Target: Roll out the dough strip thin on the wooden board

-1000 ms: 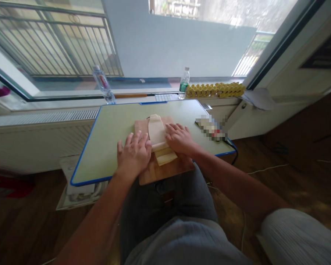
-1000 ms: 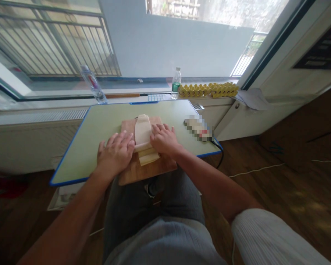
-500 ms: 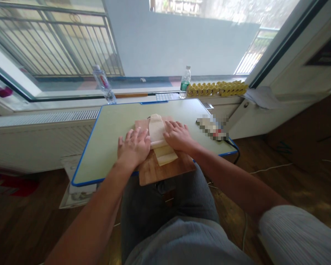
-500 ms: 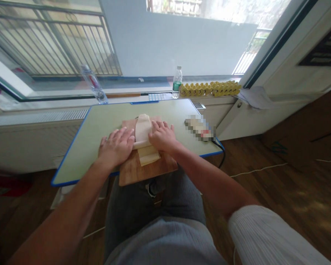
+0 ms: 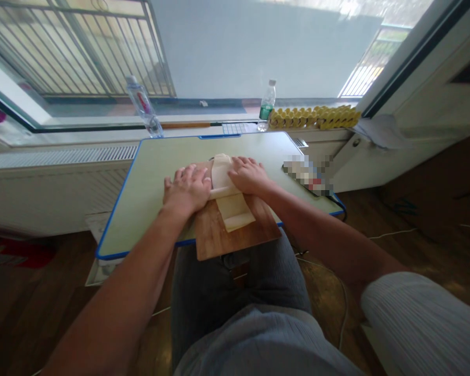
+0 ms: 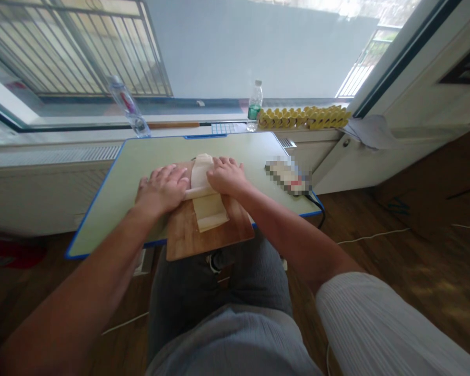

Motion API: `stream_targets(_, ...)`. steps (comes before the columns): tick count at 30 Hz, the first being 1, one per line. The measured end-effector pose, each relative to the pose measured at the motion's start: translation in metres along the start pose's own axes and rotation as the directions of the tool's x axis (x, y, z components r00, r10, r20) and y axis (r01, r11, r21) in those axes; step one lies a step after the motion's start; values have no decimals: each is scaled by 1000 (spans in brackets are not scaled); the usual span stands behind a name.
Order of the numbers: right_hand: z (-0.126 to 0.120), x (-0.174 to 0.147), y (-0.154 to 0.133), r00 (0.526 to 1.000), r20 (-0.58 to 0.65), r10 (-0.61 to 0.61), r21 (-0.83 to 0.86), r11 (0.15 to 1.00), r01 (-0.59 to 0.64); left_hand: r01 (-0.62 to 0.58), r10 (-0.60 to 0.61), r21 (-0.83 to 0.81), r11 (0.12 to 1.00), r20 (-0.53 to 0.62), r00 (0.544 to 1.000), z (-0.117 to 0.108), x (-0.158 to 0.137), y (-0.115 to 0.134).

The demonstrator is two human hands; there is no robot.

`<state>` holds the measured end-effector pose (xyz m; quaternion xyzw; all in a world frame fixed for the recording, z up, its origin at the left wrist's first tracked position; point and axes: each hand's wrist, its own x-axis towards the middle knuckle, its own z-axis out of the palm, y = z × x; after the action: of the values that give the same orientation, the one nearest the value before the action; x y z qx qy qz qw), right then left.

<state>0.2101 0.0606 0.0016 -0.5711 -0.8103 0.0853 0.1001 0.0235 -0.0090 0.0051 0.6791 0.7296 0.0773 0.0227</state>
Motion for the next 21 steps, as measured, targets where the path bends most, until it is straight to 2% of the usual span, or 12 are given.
stream_targets(4,1,25,0,1000,-2,15,17,1000,-15,19,-19,-16,1000,14,1000,0,30,-7)
stream_targets(8,1,24,0,1000,7,30,25,999,-30,-1,1,-6,1000,32,1000,0,31,-8)
stream_targets(10,3,14,-1,999,6,40,36,999,-40,-15,14,4,1000,38,999,1,21,-7)
stream_targets(13,6,-13,-2,998,-58,14,19,1000,-13,-30,29,22,999,32,999,2,-5,-2)
stream_targets(16,9,-45,-3,993,-120,-9,-37,999,5,-48,49,51,998,-25,998,3,-36,5)
stream_targets(19,9,-67,-4,992,-125,-25,-53,998,18,-66,71,73,995,-76,995,3,-60,10)
stream_targets(21,8,-72,-5,992,-126,-31,-45,999,25,-76,81,74,994,-72,994,2,-67,12)
